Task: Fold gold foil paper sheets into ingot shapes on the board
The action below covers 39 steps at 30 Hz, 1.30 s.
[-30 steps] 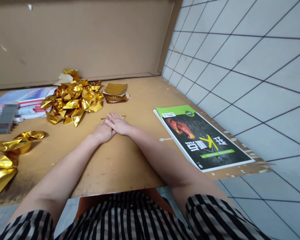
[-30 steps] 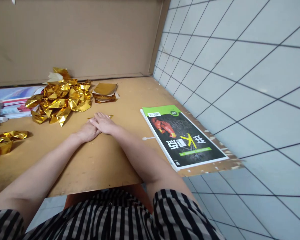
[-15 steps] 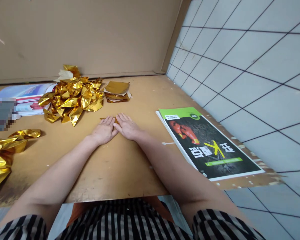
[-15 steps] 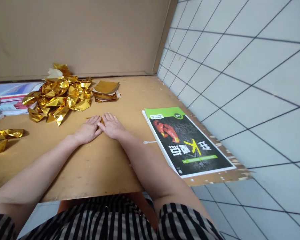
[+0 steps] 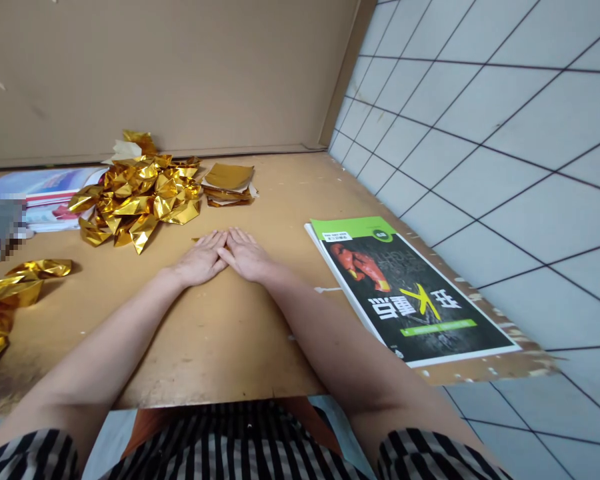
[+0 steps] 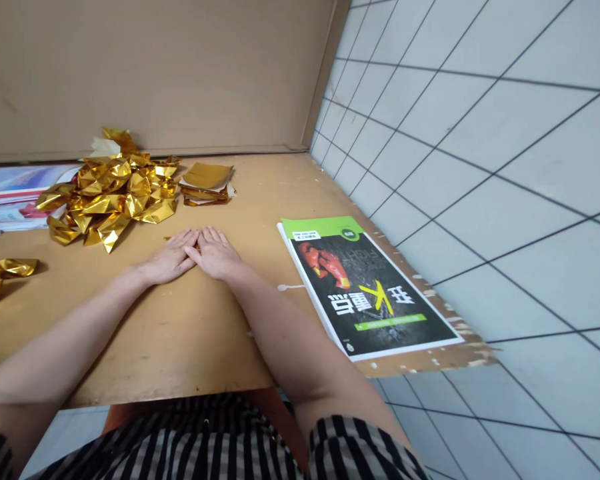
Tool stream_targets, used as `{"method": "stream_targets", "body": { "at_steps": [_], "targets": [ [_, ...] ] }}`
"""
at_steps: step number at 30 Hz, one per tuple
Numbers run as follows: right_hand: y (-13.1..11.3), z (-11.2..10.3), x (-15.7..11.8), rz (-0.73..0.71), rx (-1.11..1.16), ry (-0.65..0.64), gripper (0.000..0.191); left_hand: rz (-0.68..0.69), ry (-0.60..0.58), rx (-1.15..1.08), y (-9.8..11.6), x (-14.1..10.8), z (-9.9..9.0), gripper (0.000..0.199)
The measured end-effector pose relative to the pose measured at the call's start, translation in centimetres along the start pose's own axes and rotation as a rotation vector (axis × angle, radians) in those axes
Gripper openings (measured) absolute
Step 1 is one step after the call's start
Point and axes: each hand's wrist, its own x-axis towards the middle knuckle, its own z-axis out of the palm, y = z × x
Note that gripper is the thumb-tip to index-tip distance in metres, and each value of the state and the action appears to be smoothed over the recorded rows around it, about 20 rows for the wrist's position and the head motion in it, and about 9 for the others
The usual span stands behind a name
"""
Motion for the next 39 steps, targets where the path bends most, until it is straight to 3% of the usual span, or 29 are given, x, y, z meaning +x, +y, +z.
{"method": "stream_targets", "body": {
  "at_steps": [13,18,27,32,39],
  "targets": [
    [-0.2,-0.1,-0.1,0.021,-0.034,-0.016,0.08,-0.061,-0.066,0.044,0.1,-1.2,-0.6,0.083],
    [-0.3,-0.3,-0.3,0.028,-0.058,-0.028,0.076,-0.067,-0.043,0.067,-0.6,-1.9,-0.4,0.085],
    [-1.6,0.4,0.5,-0.045,-0.087,0.078,0.076,-0.023,-0.001,0.054,-1.8,-1.8,0.5,0.078],
    [-3.0,0.9,0.9,-0.07,-0.006,0.019,0.076,-0.035,-0.004,0.04,-1.5,-1.7,0.5,0.078],
    [-2.1,1.1,0.8,-0.077,0.014,-0.019,0.081,-0.05,-0.012,0.027,-1.0,-1.9,0.2,0.076]
  ]
}}
